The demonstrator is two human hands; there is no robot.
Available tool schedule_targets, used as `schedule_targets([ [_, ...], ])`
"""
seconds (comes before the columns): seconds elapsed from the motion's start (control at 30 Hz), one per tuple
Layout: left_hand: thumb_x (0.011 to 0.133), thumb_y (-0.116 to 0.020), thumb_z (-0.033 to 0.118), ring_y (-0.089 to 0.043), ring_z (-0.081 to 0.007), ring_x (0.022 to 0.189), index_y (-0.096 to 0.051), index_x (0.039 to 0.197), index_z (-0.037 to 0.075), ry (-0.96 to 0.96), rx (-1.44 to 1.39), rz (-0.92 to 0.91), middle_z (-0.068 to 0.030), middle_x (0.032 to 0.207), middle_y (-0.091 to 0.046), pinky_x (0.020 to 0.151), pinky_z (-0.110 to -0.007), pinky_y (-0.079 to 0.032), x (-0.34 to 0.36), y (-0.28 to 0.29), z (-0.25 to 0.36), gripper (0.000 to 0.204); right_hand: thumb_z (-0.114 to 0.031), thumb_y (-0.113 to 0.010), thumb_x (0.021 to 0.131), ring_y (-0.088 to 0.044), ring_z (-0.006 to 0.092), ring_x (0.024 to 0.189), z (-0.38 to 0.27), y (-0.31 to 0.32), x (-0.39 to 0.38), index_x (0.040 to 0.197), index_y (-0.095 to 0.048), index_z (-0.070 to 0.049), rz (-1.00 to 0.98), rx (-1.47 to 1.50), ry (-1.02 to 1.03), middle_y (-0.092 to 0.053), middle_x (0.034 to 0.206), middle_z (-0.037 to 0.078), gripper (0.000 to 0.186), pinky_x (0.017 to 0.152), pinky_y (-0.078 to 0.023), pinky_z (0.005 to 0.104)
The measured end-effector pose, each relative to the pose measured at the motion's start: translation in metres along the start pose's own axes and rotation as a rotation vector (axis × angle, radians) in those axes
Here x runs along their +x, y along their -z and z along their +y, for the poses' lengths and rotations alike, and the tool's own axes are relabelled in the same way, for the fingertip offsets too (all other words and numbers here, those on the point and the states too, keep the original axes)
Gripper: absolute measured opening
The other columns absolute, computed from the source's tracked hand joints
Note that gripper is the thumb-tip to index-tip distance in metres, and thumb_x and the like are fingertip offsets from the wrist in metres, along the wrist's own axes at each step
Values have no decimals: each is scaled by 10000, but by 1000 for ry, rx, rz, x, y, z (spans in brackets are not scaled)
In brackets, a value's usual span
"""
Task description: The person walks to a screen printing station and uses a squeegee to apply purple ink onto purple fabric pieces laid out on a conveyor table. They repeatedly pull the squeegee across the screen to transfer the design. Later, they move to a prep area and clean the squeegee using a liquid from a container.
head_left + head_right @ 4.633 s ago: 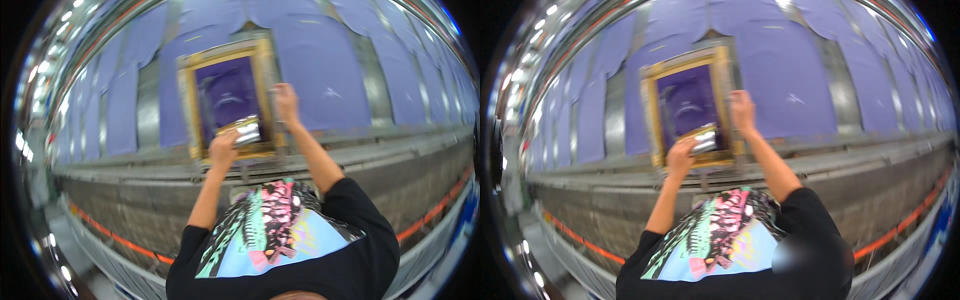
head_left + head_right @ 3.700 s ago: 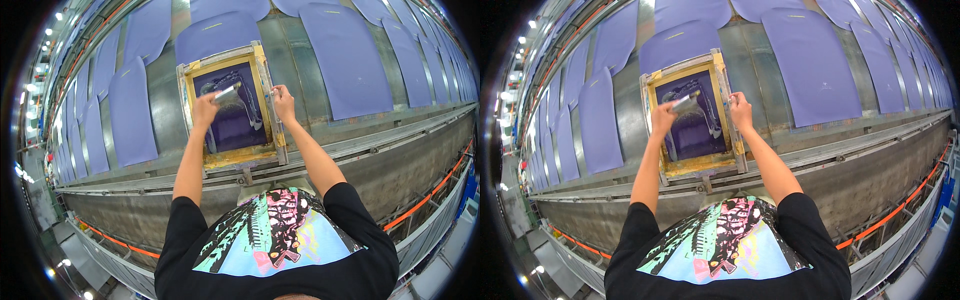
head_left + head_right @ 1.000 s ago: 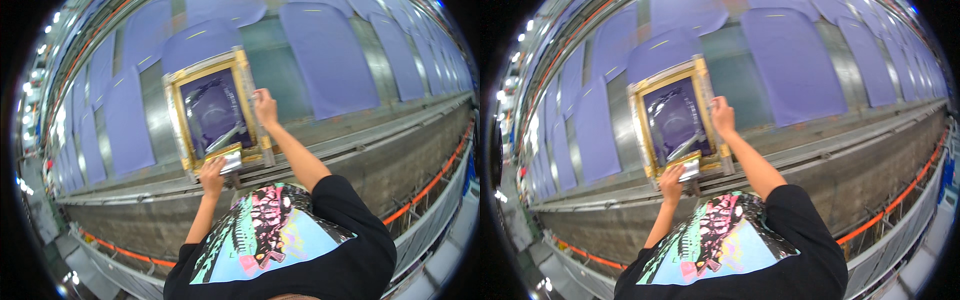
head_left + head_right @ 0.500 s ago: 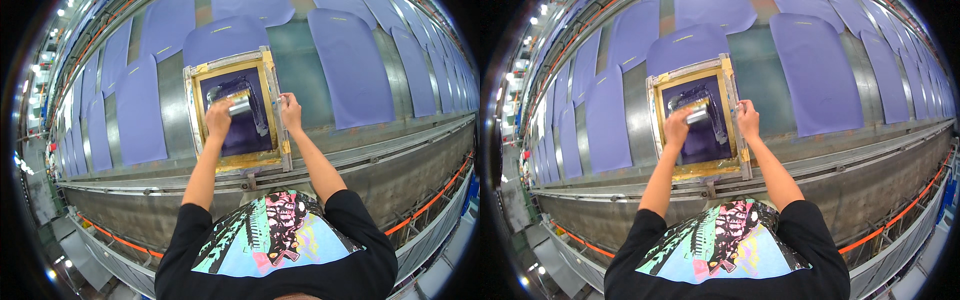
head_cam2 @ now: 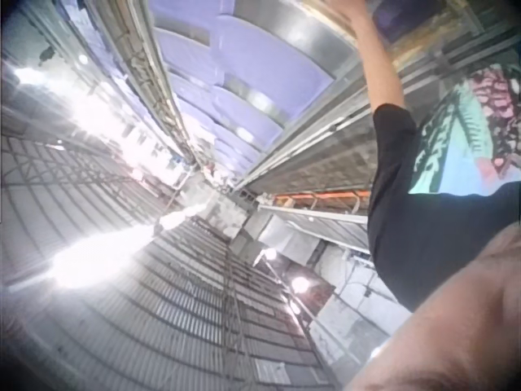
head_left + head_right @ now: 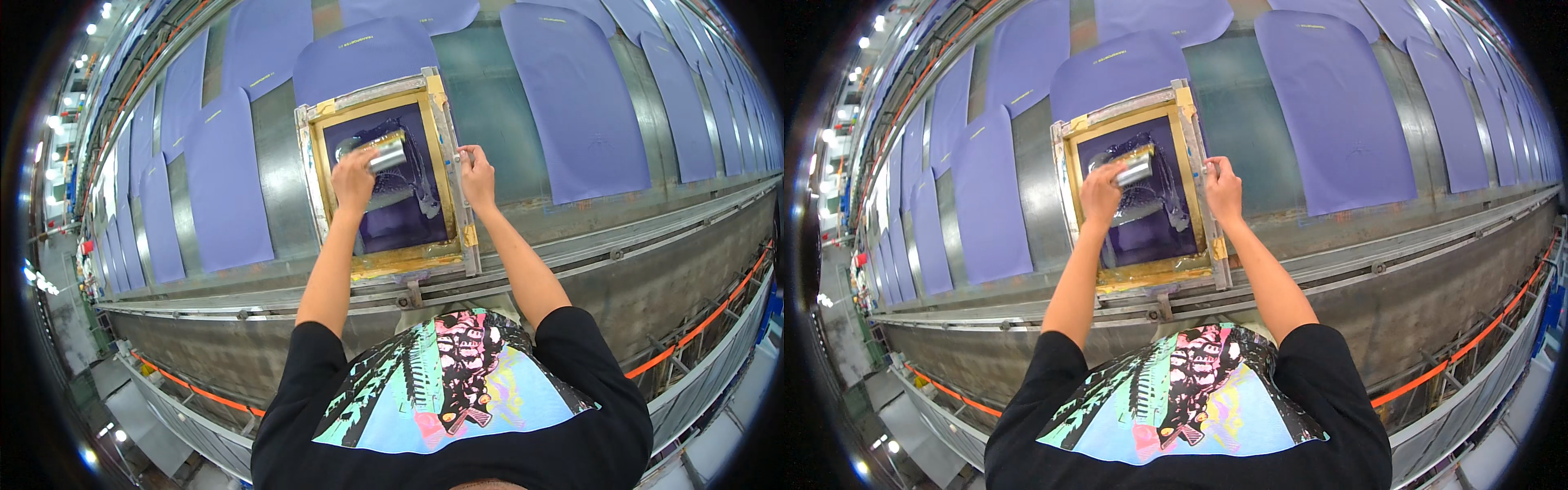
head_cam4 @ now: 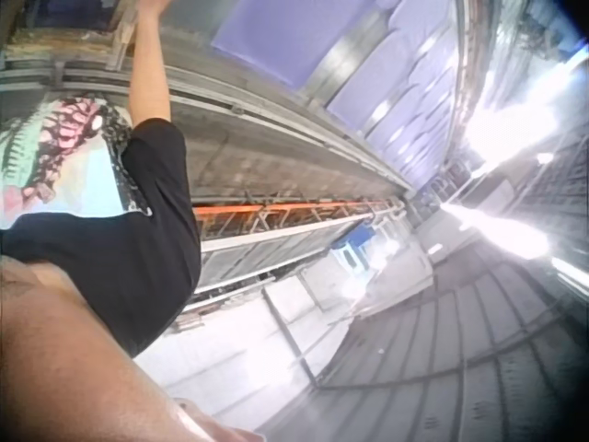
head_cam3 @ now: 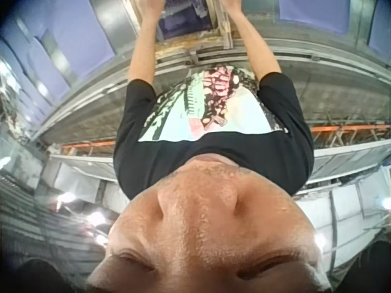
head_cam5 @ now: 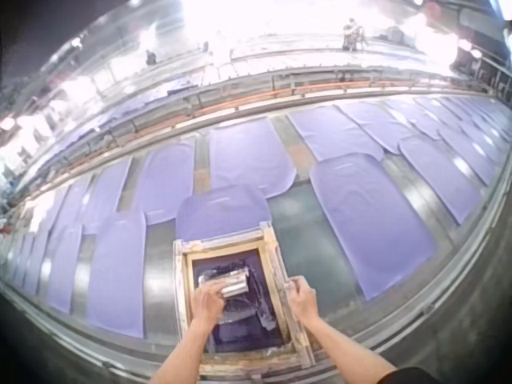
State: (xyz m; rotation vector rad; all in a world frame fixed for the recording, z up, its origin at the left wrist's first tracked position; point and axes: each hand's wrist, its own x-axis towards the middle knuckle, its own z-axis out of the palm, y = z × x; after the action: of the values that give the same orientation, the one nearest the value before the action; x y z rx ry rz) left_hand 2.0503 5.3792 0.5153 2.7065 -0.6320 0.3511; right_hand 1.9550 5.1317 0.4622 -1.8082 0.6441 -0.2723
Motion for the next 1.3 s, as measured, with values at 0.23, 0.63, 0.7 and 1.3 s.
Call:
schedule_targets([
  [0.23, 827, -676, -52, -714, -242, 1091, -816, 1053, 218, -23, -7, -51, -13, 1142, -779, 943, -359, -546, -119, 19, 42, 378, -259, -572, 1046, -612, 338, 553, 8, 2, 3, 1084, -662, -96, 29, 24, 44, -571, 582, 154, 191, 564, -433, 472],
  [0.63, 822, -622, -11, -713, -291, 1010, -815, 1021, 187, 111, -53, -137, -56, 1113, -774, 883, -418, -562, -35, 1, 15, 340, -254, -581, 1036, -620, 328, 581, 20, -7, 5, 1084, -673, -96, -7, 36, 15, -597, 617, 152, 189, 609, -459, 467],
  [0.7, 856, -655, -19, -714, -269, 1037, -817, 1023, 166, 1, -15, -100, -39, 1122, -778, 890, -393, -562, -82, 2, 26, 297, -255, -583, 1034, -626, 322, 593, 24, -8, 8, 1086, -679, -99, 6, 28, 27, -604, 628, 150, 191, 620, -466, 464],
  [1.3, 755, -675, -55, -630, -278, 1271, -738, 1244, 140, 72, -109, -112, -28, 1313, -717, 1061, -426, -497, -169, 91, 0, 530, -202, -579, 1047, -525, 182, 572, -64, -62, -37, 1087, -688, -80, -20, 82, 151, -575, 653, 81, 168, 582, -422, 402],
])
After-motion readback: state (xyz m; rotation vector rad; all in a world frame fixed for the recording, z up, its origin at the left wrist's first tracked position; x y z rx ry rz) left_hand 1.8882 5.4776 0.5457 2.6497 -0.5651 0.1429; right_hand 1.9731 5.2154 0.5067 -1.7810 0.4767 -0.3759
